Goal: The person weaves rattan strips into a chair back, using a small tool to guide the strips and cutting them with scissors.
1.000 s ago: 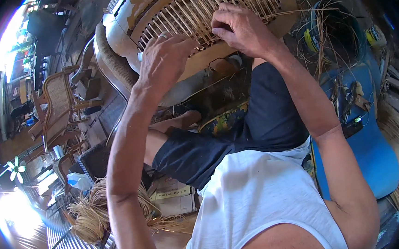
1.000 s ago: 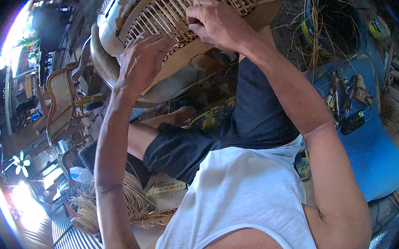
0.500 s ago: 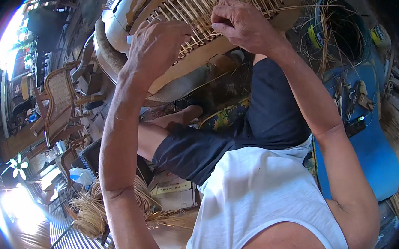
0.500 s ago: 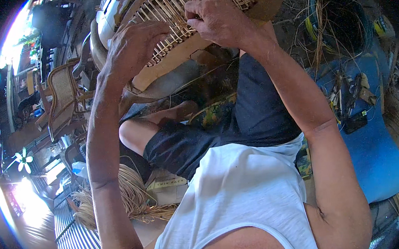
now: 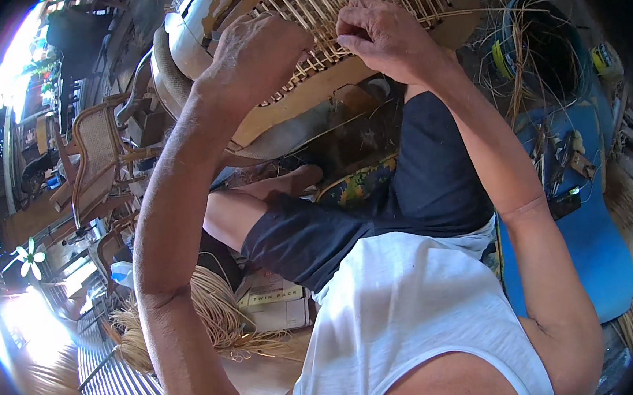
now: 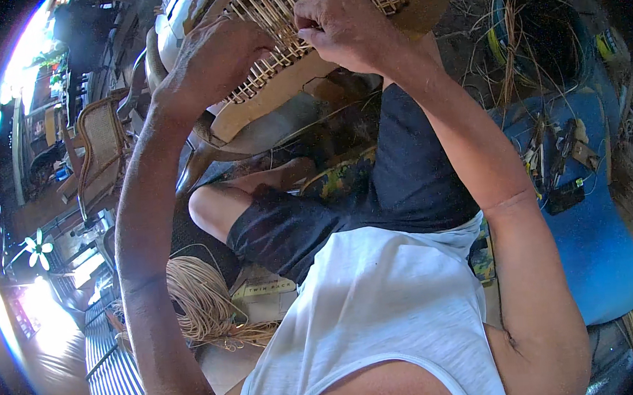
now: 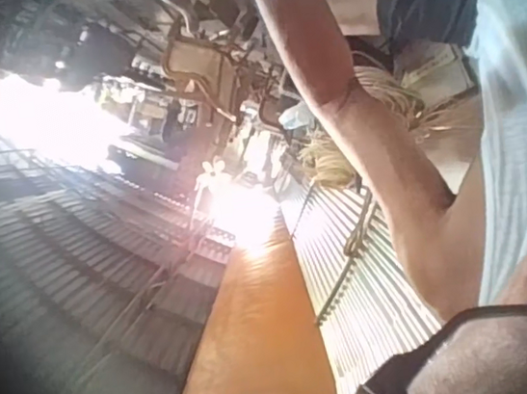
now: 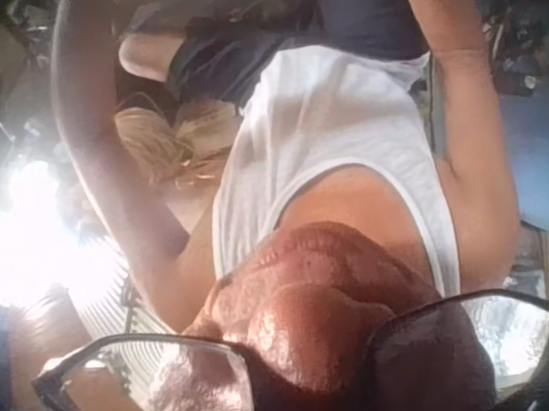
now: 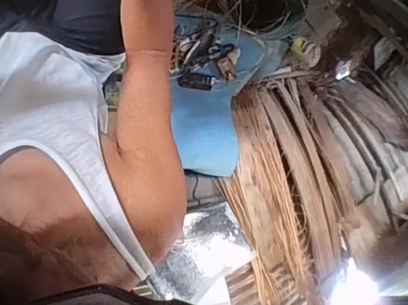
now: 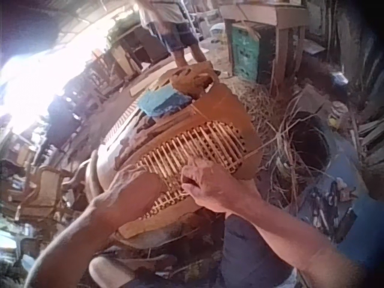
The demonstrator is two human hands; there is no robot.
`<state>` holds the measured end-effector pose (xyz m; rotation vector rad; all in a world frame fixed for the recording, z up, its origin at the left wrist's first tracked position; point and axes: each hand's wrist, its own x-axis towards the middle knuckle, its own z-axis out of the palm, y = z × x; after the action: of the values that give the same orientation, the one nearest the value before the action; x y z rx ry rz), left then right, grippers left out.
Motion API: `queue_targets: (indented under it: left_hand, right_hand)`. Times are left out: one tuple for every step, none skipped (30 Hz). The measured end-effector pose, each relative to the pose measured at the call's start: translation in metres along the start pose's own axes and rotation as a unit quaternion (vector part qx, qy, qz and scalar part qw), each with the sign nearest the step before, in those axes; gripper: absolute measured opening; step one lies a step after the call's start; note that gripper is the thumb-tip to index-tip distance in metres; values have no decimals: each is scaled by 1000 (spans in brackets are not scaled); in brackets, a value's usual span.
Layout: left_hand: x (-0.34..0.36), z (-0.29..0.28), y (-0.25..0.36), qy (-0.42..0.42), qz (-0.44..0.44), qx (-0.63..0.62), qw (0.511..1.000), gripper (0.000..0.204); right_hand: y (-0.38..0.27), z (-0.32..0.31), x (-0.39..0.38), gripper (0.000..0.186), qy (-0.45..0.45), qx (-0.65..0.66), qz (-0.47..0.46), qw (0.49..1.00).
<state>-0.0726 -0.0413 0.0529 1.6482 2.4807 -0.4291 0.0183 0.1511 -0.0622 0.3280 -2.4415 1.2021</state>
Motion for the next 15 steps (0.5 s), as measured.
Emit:
queue_targets:
  left_hand:
    - [1,-1,1,2,0,2,1000,19]
    - [1,-5,4,-16,-15,1,1000,19]
    - [1,-7,5,-34,-30,0,999,18]
    - [1,-5,2,-33,-30,0,999,18]
    - [1,-4,0,15,-5,-18,1000,16]
    - [0,-3,-2,63,20,-36,997,16]
    - [1,-1,-3,63,20,-36,997,16]
    - [4,-6,1,6,-4,-9,1000,17]
    - [7,-9,5,-51,-28,18,998,19]
    - [8,-9,6,-50,-27,17,998,19]
    - [7,-8,7,-46,-27,29,998,19]
    - [6,-7,8,-43,-26,40,998,19]
    - [5,-6,7,-43,-27,39,998,19]
    - [5,-5,5,-33,-19,40,998,19]
    - [5,-5,2,-23,-11,42,999,19]
  right_hand:
    - [3,2,-1,11,14,-24,-20,999]
    - [2,3,-1,11,14,-25,-21,999]
    - [1,4,-2,10,15,-20,-12,1000]
    - [1,4,-2,10,16,-15,-3,1000]
    - [1,5,-2,10,17,-16,-4,1000]
    - [0,5,-2,10,19,-16,-7,1000]
    - [0,5,-2,10,20,-17,-11,1000]
    - [1,5,-3,10,21,-18,-10,1000]
    - [3,6,-4,10,23,-24,-3,999]
    - [4,6,-5,9,24,-30,4,999]
    - [2,6,-4,9,24,-29,4,999]
    - [0,4,-3,9,18,-23,3,1000]
    - [-1,4,-2,9,13,-16,2,1000]
    - [0,4,-2,9,13,-16,2,1000]
    - [1,3,-1,9,4,-15,6,1000]
